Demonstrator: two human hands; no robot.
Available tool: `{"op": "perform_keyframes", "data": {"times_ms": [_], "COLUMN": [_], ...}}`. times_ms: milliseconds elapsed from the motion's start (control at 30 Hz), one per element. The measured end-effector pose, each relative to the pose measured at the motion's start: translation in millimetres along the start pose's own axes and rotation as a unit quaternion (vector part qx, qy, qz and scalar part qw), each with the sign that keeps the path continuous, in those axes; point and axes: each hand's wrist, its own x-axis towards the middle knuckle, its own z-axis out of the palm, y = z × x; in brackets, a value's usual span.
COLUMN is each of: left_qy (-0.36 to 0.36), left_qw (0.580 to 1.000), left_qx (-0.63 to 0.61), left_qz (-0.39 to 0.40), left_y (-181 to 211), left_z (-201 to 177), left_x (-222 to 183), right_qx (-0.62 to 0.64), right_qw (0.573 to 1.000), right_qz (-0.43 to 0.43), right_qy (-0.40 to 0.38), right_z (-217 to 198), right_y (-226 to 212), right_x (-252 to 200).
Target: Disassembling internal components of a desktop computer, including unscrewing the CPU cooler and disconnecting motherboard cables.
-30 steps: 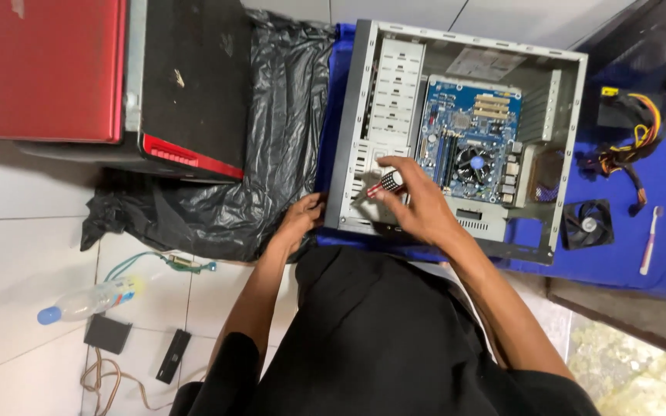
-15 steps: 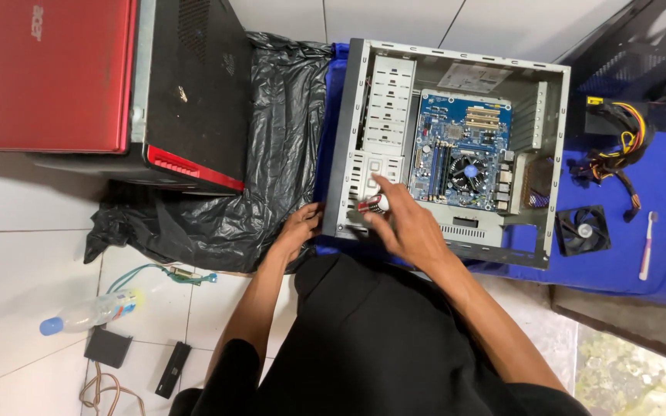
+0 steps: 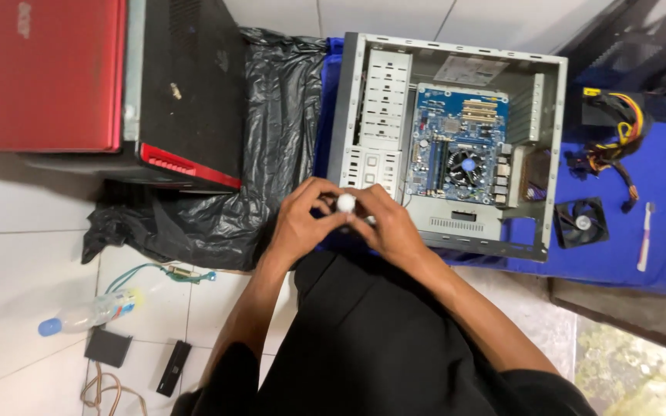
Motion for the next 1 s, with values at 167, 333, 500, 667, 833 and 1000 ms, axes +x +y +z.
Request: {"op": "perform_keyframes", "data": {"times_ms": [167, 333, 500, 667, 833, 1000], "left_qy": [-0.009, -0.056, -0.055, -0.034, -0.055, -0.042], "left_qw": [0.996, 0.979, 0.982, 0.985, 0.989, 0.993], "left_qx": [0.063, 0.106, 0.113, 0.085, 0.036, 0.024], "left_qz": [0.063, 0.167, 0.144, 0.144, 0.129, 0.103], "left_y": [27.7, 52.0, 44.5, 27.0, 35.4, 27.3], "left_z": [-5.2, -9.1, -12.7, -7.7, -8.3, -3.0], "left_x": [7.0, 14.8, 9.0, 15.1, 18.0, 10.9], "right_qx": [-0.083, -0.289, -0.405, -0.461, -0.463, -0.474], "right_qw": [0.996, 0.95, 0.897, 0.87, 0.87, 0.862], "right_qz": [0.04, 0.109, 0.102, 0.091, 0.09, 0.096], "right_qy": [-0.014, 0.033, 0.144, 0.149, 0.146, 0.151], "right_z": [-44.4, -81.7, -86.5, -75.6, -75.9, -72.2], "right_y": [59.5, 153.8, 158.3, 178.4, 181.5, 183.1], "right_x": [-45.3, -128.0, -154.3, -159.4, -160.0, -161.9]}}
